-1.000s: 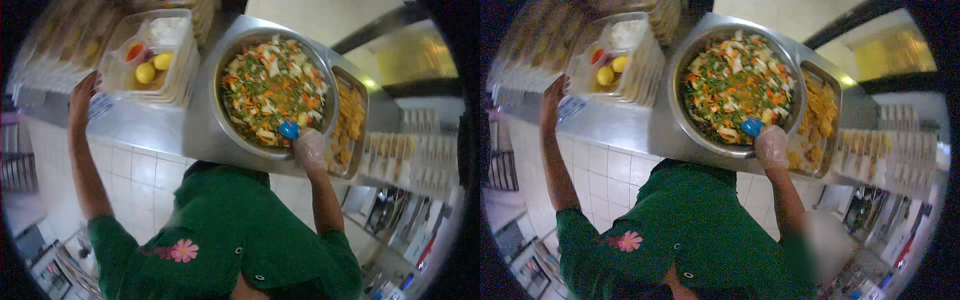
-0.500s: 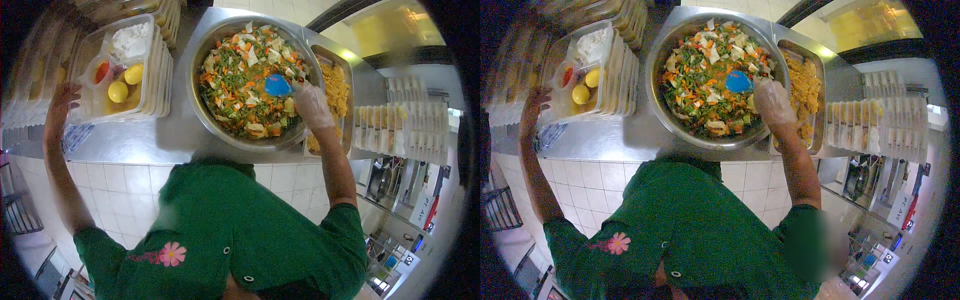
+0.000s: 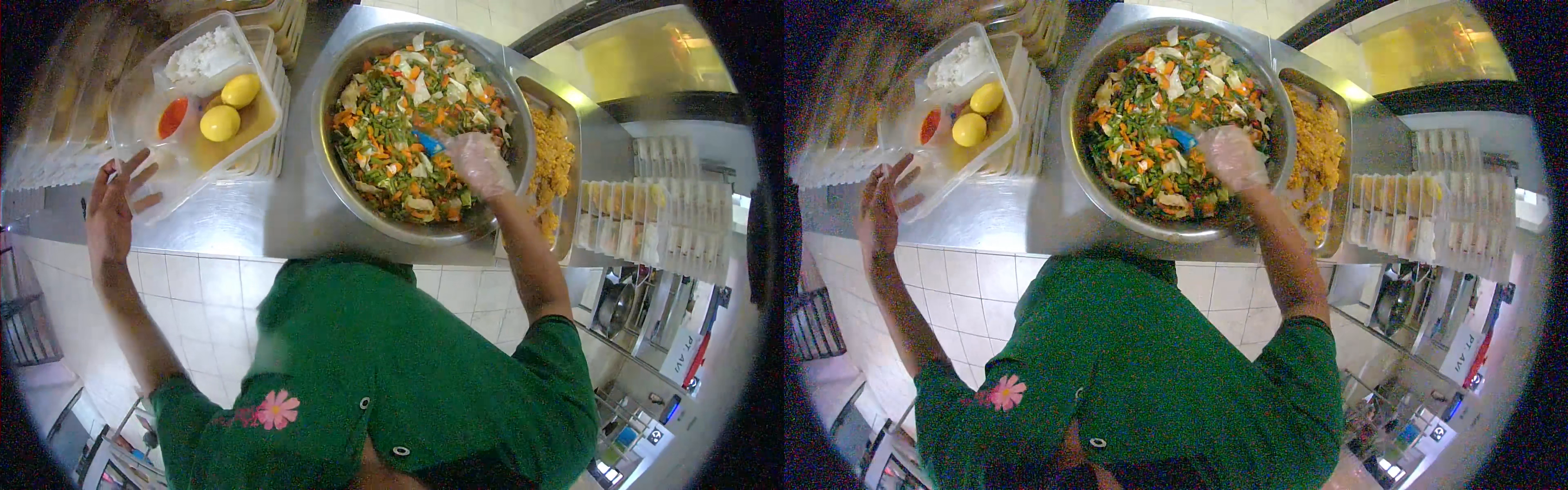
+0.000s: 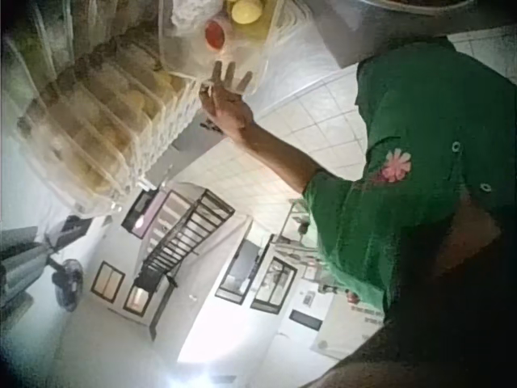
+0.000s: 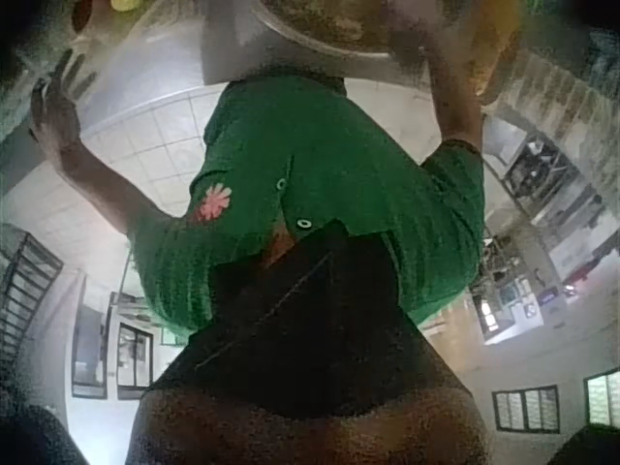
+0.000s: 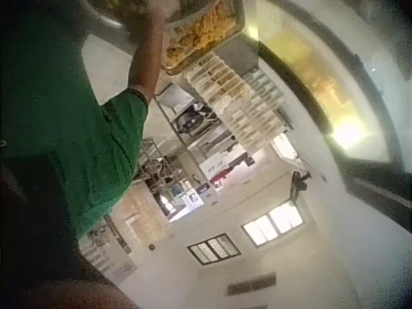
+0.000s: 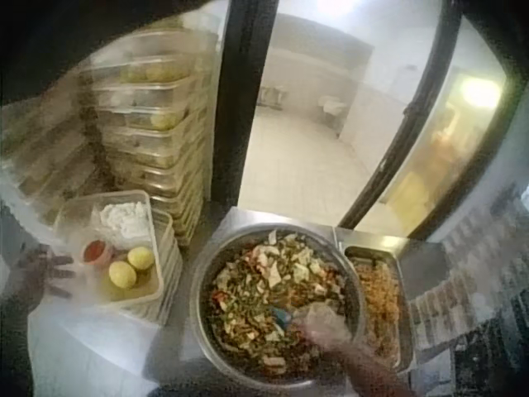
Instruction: The person assembles meal trays by scooping mixed vegetables and fried chicken pieces from large metal containers into plastic partitioned trays already containing rice, eggs, and sauce.
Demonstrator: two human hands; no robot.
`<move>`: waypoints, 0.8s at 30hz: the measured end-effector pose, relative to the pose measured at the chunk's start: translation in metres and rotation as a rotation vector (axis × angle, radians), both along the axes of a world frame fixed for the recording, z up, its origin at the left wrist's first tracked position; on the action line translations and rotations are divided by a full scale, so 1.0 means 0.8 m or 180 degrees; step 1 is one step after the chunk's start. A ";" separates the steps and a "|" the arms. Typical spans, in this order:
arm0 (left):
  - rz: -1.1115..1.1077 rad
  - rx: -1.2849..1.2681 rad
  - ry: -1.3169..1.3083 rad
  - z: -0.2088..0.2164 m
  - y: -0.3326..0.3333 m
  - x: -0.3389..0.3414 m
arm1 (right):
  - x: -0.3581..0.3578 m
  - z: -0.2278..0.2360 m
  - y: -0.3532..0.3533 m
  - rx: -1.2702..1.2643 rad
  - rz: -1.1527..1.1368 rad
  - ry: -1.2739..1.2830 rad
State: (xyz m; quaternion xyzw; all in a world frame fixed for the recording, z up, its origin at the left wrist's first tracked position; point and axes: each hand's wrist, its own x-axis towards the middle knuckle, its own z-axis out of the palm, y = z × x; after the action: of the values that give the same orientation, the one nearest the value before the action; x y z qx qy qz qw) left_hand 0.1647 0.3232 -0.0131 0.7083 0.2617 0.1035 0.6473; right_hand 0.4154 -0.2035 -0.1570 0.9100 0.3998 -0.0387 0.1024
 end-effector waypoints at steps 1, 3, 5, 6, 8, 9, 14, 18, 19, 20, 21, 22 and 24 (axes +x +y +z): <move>0.0028 0.0006 -0.0062 0.005 -0.018 0.000 | 0.000 -0.013 0.007 0.0112 0.0003 0.0159; 0.0164 -0.0322 -0.0376 -0.001 -0.043 -0.008 | -0.002 -0.019 0.004 0.0642 0.0114 0.0247; 0.0426 -0.0452 -0.0505 0.010 -0.082 -0.002 | 0.003 -0.035 -0.011 0.0916 0.0121 0.0372; 0.0413 -0.0508 -0.0631 0.010 -0.092 0.000 | 0.006 -0.041 -0.026 0.1001 -0.0047 0.0449; 0.0436 -0.0632 -0.0875 0.004 -0.109 -0.003 | 0.000 -0.010 -0.032 0.1144 -0.0343 0.0622; 0.0565 -0.0637 -0.0859 0.006 -0.121 0.001 | 0.000 -0.006 -0.039 0.1281 -0.0470 0.0884; 0.0617 -0.0809 -0.1216 0.016 -0.181 0.035 | -0.008 0.035 -0.040 0.1468 -0.0566 0.0959; 0.0656 -0.0819 -0.1285 0.019 -0.222 0.066 | -0.001 0.041 -0.036 0.0355 0.0035 0.0044; 0.0600 -0.0852 -0.1341 0.016 -0.227 0.072 | -0.006 0.035 -0.034 0.0535 0.0210 -0.0026; 0.0544 -0.0884 -0.1397 0.012 -0.233 0.078 | -0.012 0.024 -0.032 0.0716 0.0385 -0.0096; 0.0523 -0.0975 -0.1480 0.009 -0.240 0.083 | -0.017 0.018 -0.031 0.0896 0.0559 -0.0167; 0.0525 -0.1006 -0.1460 0.007 -0.246 0.088 | -0.023 0.022 -0.029 0.0862 0.0485 -0.0067; 0.0530 -0.1068 -0.1420 0.004 -0.258 0.097 | -0.036 0.034 -0.028 0.0791 0.0341 0.0133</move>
State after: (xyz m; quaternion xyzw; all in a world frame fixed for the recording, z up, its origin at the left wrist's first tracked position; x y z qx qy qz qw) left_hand 0.2425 0.1169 -0.0096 0.5272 0.1835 0.2647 0.7863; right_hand 0.3868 -0.2258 -0.1294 0.8921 0.4515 -0.0022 -0.0176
